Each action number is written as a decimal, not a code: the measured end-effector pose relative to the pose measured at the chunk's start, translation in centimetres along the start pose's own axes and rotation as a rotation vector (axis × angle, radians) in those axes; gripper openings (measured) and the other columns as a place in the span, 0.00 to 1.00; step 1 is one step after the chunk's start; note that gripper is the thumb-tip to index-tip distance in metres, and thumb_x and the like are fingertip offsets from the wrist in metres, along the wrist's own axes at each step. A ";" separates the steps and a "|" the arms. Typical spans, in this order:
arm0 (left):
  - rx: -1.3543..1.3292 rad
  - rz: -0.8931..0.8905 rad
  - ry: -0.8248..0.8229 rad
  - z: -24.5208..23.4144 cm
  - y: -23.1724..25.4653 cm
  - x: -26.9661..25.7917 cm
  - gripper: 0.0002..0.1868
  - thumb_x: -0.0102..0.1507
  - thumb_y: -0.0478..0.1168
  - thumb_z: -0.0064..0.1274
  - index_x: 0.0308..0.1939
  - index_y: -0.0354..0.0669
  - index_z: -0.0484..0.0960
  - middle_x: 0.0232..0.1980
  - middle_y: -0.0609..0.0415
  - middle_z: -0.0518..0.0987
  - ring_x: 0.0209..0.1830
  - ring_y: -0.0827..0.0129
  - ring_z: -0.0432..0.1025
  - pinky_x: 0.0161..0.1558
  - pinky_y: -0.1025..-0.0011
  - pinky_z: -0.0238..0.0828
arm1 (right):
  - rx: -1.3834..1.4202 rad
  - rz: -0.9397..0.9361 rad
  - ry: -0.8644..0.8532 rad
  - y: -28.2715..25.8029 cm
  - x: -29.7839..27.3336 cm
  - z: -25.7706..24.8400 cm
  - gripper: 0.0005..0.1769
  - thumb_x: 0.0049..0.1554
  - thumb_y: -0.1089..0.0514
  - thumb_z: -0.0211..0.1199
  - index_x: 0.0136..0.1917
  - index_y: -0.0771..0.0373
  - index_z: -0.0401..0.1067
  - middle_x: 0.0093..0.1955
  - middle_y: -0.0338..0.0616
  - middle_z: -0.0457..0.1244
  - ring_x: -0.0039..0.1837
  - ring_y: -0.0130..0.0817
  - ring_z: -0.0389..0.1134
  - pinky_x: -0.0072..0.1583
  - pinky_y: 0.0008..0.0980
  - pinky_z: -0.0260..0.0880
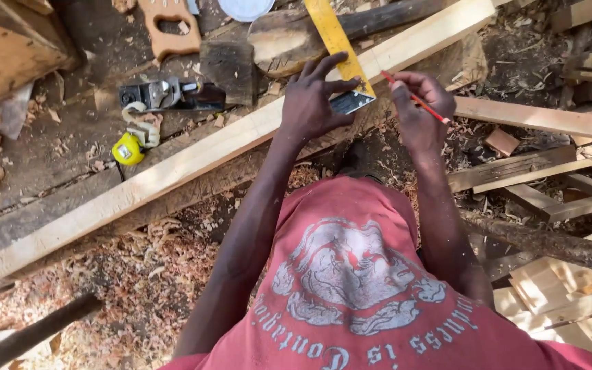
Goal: The person measures a wooden plank using a tape measure and marks it with a pencil. They then use a combination square to draw straight lines across the plank at the marked intervals.
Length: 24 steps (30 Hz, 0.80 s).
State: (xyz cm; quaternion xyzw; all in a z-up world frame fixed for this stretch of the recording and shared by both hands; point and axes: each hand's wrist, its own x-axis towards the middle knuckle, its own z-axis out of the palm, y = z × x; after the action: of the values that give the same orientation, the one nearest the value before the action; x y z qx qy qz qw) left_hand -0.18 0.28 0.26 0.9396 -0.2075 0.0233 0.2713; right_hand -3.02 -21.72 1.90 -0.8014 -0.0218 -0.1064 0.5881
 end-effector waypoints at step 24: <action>0.025 -0.045 -0.037 0.2 0.7 0.2 0.31 0.54 0.62 0.70 0.61 0.71 0.86 0.76 0.65 0.65 0.65 0.56 0.64 0.52 0.47 0.70 | -0.211 -0.022 -0.212 -1.6 3.6 0.7 0.12 0.66 0.58 0.64 0.54 0.70 0.81 0.40 0.48 0.73 0.34 0.28 0.71 0.32 0.24 0.69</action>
State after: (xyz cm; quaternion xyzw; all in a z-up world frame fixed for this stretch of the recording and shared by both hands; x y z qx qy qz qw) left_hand -0.28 -0.48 0.46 0.9475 -0.1910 0.0026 0.2564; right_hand 0.32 -20.89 3.95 -0.8654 -0.0813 -0.0291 0.4936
